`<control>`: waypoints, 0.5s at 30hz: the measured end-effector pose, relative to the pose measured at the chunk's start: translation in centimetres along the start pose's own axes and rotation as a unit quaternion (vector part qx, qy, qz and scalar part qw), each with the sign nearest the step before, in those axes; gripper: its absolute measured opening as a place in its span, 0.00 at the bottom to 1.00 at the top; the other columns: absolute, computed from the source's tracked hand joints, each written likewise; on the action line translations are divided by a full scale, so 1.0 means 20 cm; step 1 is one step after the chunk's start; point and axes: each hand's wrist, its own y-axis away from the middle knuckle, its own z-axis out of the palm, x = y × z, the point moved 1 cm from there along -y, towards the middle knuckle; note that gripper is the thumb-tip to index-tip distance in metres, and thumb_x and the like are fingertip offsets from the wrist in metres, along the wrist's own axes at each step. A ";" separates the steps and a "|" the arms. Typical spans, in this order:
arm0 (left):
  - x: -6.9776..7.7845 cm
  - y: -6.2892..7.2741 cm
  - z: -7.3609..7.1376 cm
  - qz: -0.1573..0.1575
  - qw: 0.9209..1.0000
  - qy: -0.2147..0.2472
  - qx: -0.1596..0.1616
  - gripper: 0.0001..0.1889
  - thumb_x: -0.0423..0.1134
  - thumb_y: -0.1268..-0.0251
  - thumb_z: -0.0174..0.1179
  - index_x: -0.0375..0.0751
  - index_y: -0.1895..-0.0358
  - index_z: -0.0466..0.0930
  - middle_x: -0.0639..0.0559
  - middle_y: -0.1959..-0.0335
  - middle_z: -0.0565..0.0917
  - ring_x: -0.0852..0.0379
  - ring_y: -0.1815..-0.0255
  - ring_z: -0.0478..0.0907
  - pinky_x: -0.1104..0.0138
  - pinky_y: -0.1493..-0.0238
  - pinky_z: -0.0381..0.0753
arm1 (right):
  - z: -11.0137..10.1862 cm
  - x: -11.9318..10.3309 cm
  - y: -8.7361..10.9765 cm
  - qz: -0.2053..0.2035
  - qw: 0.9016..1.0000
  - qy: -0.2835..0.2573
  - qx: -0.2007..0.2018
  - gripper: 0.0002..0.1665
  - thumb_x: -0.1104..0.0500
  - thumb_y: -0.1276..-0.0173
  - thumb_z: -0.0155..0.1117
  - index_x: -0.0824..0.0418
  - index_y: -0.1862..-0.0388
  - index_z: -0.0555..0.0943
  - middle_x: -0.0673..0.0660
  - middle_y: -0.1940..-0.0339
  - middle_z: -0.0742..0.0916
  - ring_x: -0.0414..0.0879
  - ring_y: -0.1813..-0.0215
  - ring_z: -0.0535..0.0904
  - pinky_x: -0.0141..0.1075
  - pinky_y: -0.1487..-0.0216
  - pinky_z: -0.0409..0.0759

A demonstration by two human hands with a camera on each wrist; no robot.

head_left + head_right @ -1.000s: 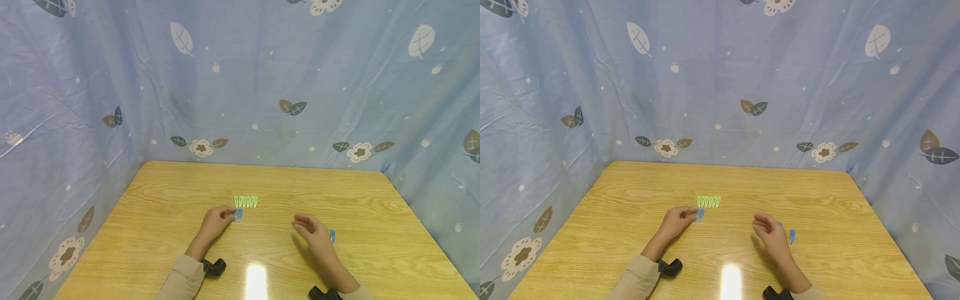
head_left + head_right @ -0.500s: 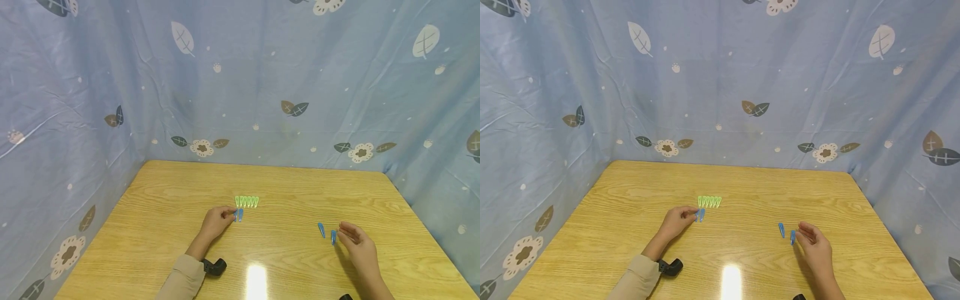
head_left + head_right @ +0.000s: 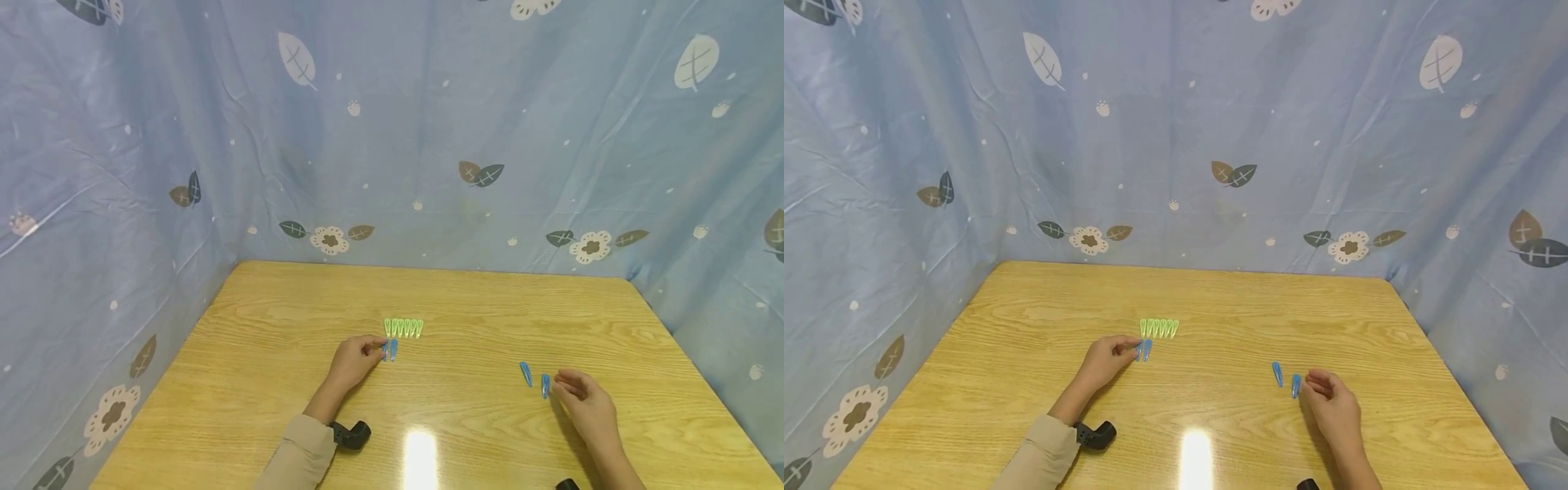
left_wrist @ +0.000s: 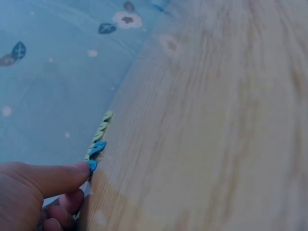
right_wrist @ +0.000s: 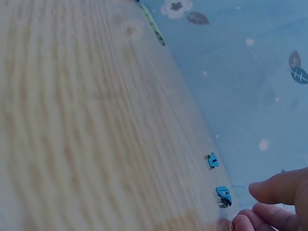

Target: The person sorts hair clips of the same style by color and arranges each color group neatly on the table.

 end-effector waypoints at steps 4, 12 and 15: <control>0.00 -0.01 0.00 -0.001 1.000 -0.006 0.006 0.11 0.36 0.39 0.65 0.41 0.53 0.86 0.58 0.82 0.70 0.63 0.82 0.61 0.72 0.79 0.63 | 0.01 -0.01 -0.01 -0.002 1.000 0.018 -0.004 0.25 0.56 0.32 0.64 0.73 0.44 0.75 0.71 0.49 0.82 0.17 0.63 0.69 0.16 0.63 0.72; 0.00 -0.01 0.00 0.003 1.000 0.000 0.005 0.11 0.36 0.38 0.65 0.40 0.53 0.85 0.57 0.81 0.71 0.62 0.81 0.62 0.72 0.78 0.63 | 0.02 -0.02 -0.02 -0.027 0.996 0.084 -0.026 0.24 0.59 0.35 0.66 0.75 0.47 0.75 0.68 0.55 0.83 0.52 0.57 0.80 0.24 0.64 0.76; -0.01 0.00 0.00 0.003 1.000 0.002 0.001 0.12 0.36 0.38 0.64 0.40 0.53 0.85 0.57 0.81 0.71 0.63 0.81 0.62 0.72 0.78 0.64 | 0.03 -0.02 -0.03 -0.045 0.994 0.096 -0.033 0.23 0.62 0.36 0.67 0.77 0.48 0.75 0.68 0.58 0.83 0.59 0.56 0.80 0.26 0.64 0.77</control>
